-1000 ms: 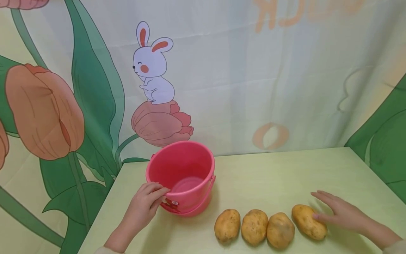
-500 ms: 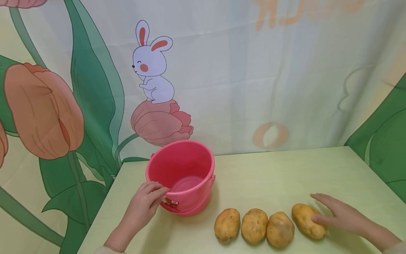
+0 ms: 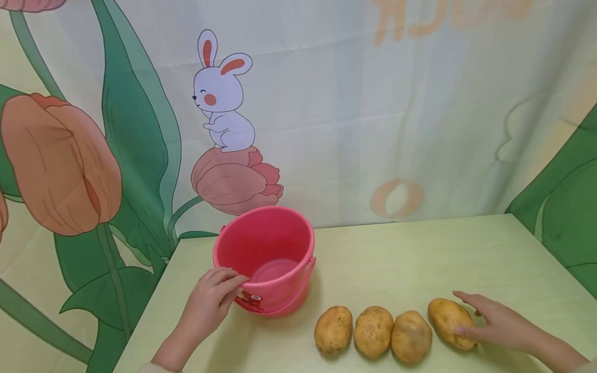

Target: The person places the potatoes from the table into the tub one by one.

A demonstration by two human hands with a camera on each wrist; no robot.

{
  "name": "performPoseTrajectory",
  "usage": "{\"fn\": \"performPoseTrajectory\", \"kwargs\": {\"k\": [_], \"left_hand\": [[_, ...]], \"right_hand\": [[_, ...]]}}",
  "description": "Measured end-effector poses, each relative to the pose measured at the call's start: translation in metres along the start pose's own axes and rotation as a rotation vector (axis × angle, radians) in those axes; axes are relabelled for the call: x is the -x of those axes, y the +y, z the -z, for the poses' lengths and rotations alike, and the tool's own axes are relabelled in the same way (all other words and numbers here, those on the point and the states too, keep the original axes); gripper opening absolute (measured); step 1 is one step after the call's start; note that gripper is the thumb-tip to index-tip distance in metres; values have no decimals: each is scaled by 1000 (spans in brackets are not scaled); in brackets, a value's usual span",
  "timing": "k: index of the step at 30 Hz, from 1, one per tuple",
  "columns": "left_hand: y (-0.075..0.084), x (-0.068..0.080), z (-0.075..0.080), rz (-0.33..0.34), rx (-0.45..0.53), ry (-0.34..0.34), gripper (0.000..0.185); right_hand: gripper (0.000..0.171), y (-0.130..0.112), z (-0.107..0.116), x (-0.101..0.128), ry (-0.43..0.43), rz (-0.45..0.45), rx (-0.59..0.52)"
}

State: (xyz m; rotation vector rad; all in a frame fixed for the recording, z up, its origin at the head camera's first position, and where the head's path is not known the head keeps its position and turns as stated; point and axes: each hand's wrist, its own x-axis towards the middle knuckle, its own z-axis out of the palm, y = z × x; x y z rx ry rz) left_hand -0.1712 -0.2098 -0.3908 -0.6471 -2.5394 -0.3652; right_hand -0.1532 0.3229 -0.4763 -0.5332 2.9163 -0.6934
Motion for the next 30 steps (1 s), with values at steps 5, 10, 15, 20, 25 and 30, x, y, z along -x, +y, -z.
{"fn": "performPoseTrajectory", "kwargs": {"k": [5,10,15,20,25,30], "left_hand": [[0,0,0,-4,-9,0,33],[0,0,0,-7,-10,6,34],[-1,0,0,-10,-14,6,33],[-1,0,0,-10,-12,7,32],[-1,0,-1,-19,-12,15,32],[-1,0,-1,-15,-11,11,32]], "right_hand": [[72,-1,-3,1,-18,-17,11],[77,-2,-6,1,-54,-45,-5],[82,-4,-8,2,-79,-64,-24],[86,-3,-7,2,-94,-79,-26],[85,-2,-7,1,-89,-63,-30],[82,-2,-8,0,-60,-57,9]]}}
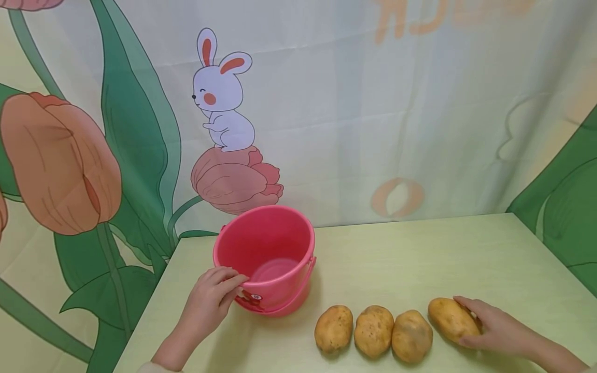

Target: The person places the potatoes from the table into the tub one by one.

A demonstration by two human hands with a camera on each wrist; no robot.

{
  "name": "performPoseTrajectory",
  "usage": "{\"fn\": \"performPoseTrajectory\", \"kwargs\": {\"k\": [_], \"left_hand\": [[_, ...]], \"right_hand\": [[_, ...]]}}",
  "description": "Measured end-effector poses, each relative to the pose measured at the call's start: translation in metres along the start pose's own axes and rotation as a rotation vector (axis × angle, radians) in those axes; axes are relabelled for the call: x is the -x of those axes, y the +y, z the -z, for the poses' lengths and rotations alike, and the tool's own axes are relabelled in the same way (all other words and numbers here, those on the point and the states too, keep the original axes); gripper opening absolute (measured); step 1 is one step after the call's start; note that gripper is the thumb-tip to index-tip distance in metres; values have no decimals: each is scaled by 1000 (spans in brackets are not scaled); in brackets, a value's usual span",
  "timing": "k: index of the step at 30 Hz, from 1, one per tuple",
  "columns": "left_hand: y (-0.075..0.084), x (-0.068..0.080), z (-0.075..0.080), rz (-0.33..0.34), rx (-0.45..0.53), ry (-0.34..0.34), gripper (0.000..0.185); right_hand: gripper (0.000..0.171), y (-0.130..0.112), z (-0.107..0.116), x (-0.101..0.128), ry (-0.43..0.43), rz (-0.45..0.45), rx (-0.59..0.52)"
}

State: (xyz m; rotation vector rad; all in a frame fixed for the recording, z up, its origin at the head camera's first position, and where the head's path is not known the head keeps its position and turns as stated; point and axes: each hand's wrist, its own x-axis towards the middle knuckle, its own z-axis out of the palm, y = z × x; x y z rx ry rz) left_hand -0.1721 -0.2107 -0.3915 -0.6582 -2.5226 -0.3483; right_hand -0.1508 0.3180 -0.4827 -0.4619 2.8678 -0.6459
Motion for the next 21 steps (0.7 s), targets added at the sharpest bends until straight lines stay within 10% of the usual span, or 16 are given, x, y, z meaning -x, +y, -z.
{"fn": "performPoseTrajectory", "kwargs": {"k": [21], "left_hand": [[0,0,0,15,-6,-17,31]], "right_hand": [[66,2,6,-1,34,102,64]]}}
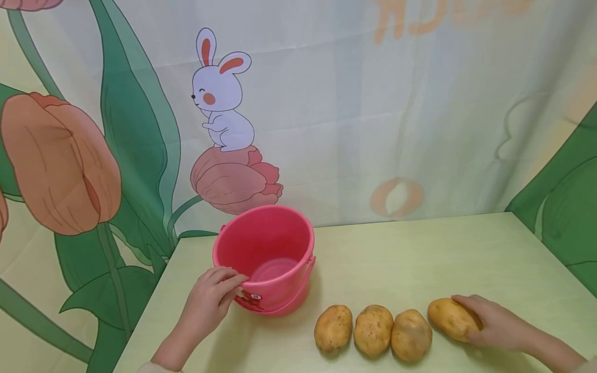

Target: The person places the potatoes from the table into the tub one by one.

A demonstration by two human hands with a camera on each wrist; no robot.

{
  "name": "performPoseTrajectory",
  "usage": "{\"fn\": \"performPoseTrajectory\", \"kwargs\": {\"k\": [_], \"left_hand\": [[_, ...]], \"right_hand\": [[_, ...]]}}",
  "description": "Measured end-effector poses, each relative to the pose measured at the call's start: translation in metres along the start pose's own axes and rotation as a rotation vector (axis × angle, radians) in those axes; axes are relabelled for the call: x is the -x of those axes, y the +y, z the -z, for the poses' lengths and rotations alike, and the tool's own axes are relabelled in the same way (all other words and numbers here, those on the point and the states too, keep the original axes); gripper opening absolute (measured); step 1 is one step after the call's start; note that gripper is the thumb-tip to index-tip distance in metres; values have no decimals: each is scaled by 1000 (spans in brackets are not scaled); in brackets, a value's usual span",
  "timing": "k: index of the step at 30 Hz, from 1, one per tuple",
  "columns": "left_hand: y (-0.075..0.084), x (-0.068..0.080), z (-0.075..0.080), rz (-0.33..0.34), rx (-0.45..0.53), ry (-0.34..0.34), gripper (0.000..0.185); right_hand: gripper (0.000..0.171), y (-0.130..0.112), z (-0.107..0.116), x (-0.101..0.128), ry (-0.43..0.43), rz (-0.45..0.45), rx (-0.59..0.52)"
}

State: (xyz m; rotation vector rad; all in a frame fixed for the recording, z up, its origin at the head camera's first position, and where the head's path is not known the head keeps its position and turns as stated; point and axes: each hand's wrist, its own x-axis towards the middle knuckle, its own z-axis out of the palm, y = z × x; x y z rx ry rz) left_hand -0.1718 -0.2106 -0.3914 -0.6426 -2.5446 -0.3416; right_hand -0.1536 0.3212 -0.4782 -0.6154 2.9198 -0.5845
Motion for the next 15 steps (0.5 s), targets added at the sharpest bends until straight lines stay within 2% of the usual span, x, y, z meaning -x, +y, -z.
{"fn": "performPoseTrajectory", "kwargs": {"k": [9,15], "left_hand": [[0,0,0,-4,6,-1,31],[0,0,0,-7,6,0,31]], "right_hand": [[65,-3,6,-3,39,53,8],[64,-4,10,-5,10,45,-13]]}}
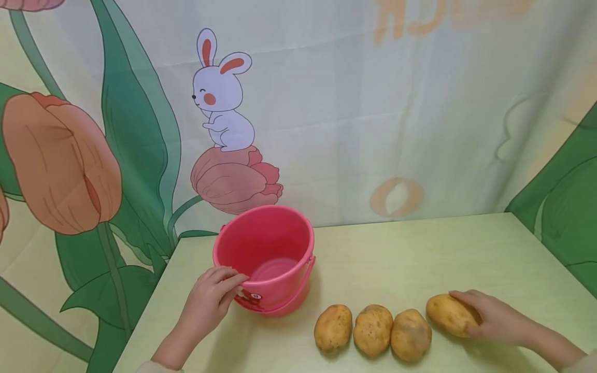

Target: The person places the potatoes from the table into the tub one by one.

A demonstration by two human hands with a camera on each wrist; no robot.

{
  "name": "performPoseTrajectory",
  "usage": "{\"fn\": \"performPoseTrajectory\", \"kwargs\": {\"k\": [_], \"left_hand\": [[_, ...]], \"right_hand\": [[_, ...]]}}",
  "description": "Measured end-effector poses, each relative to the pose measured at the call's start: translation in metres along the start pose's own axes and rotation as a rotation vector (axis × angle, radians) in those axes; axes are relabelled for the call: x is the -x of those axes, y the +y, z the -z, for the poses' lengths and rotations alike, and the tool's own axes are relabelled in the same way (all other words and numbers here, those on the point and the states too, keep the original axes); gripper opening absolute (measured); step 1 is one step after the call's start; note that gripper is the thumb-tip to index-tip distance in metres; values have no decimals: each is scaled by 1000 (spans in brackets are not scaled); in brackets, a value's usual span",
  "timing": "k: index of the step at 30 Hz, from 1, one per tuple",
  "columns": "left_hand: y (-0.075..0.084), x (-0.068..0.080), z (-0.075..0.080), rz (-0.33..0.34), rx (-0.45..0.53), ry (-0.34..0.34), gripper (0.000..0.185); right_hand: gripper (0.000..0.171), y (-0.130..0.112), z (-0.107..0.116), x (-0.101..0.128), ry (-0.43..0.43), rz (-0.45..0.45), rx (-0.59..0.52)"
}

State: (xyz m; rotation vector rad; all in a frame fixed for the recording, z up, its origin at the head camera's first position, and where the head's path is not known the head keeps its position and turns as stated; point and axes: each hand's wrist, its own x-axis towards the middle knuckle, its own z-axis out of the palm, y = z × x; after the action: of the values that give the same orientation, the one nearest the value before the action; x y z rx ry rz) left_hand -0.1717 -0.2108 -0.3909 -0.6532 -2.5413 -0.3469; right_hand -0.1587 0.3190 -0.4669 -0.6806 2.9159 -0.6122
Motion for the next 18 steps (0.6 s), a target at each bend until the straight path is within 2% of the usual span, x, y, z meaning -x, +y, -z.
{"fn": "performPoseTrajectory", "kwargs": {"k": [12,18], "left_hand": [[0,0,0,16,18,-18,32],[0,0,0,28,25,-26,33]], "right_hand": [[64,-2,12,-8,37,43,83],[65,-4,17,-11,47,73,86]]}}
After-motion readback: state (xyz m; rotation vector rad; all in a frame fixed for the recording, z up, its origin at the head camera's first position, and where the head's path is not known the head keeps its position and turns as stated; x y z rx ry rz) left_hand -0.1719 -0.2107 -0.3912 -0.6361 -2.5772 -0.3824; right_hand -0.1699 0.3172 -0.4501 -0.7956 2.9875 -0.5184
